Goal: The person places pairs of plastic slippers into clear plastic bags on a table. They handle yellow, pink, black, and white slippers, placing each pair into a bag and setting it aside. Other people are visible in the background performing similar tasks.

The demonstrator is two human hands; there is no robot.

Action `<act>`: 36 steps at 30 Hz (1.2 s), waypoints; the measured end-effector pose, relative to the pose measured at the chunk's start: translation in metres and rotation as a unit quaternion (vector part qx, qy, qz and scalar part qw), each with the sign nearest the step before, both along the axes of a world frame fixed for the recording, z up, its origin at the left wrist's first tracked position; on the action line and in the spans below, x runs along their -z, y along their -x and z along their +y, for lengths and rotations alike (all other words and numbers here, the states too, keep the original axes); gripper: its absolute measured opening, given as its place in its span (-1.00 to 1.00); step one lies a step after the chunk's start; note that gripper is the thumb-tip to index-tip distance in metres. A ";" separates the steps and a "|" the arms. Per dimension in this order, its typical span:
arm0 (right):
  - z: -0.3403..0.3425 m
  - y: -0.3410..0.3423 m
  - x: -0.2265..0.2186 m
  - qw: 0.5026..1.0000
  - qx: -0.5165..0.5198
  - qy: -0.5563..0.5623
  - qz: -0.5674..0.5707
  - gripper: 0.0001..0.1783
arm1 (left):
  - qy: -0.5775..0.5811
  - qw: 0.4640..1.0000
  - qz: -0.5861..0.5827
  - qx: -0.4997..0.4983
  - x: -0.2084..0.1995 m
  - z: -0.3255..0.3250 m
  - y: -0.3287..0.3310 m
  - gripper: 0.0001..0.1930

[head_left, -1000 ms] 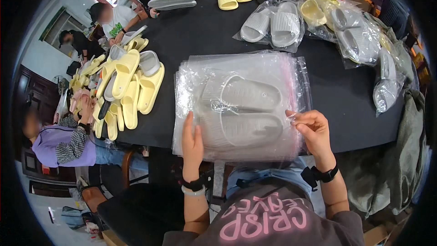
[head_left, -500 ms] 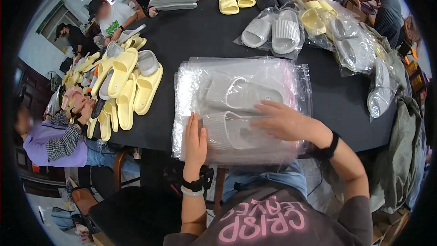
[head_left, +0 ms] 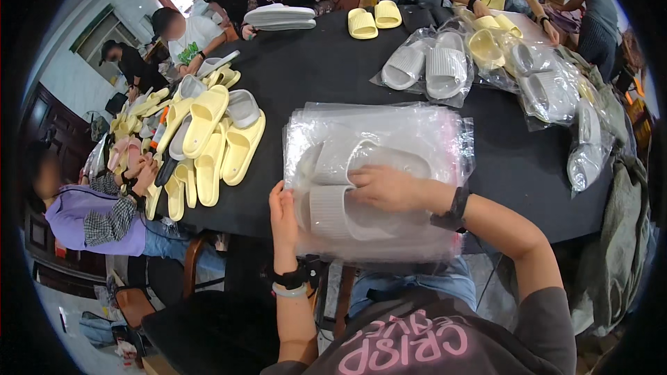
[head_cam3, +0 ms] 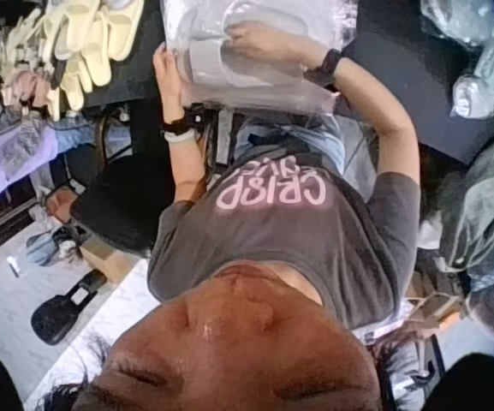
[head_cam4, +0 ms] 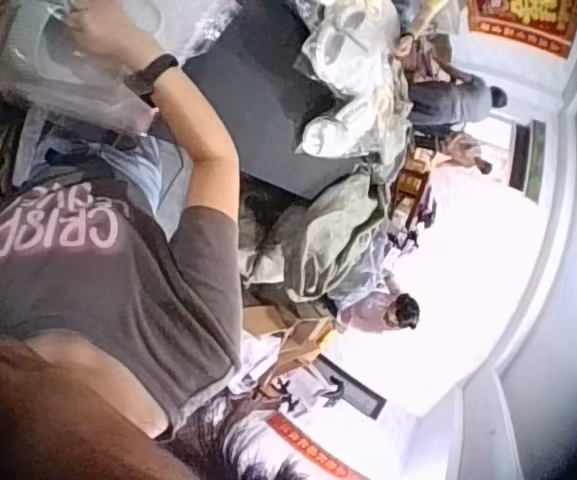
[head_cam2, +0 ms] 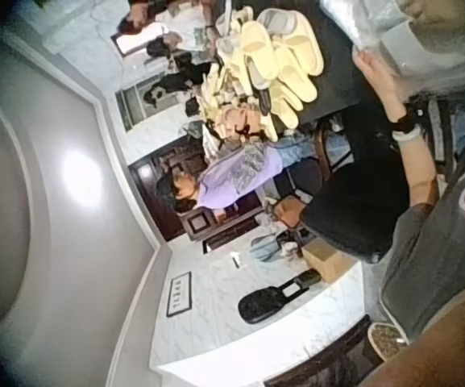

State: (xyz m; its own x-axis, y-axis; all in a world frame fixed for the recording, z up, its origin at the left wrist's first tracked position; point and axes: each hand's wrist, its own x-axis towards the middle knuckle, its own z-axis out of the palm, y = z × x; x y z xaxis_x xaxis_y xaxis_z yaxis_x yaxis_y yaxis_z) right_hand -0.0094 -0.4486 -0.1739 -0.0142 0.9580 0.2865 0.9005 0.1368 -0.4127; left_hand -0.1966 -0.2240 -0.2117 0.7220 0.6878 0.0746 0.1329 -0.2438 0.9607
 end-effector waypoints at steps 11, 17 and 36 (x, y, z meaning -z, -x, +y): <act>-0.053 -0.005 -0.018 0.996 0.088 0.018 0.014 -0.65 | -0.099 0.995 0.012 -0.018 -0.002 0.012 -0.002 -0.71; -0.150 -0.009 -0.003 0.979 0.193 0.025 0.068 -0.70 | -0.223 0.972 0.048 -0.047 -0.014 -0.006 -0.009 -0.79; -0.157 0.119 -0.137 0.876 0.425 -0.215 0.071 -0.65 | -0.424 0.886 0.097 0.159 0.013 -0.043 0.001 -0.47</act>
State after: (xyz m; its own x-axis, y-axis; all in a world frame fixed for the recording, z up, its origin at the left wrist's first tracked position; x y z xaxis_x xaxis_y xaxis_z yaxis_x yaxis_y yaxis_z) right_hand -0.1285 -0.6061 -0.0368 0.7176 0.4081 0.5644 0.6959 -0.3882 -0.6041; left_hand -0.1975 -0.2668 -0.2248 0.9254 0.2028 0.3201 0.0706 -0.9223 0.3800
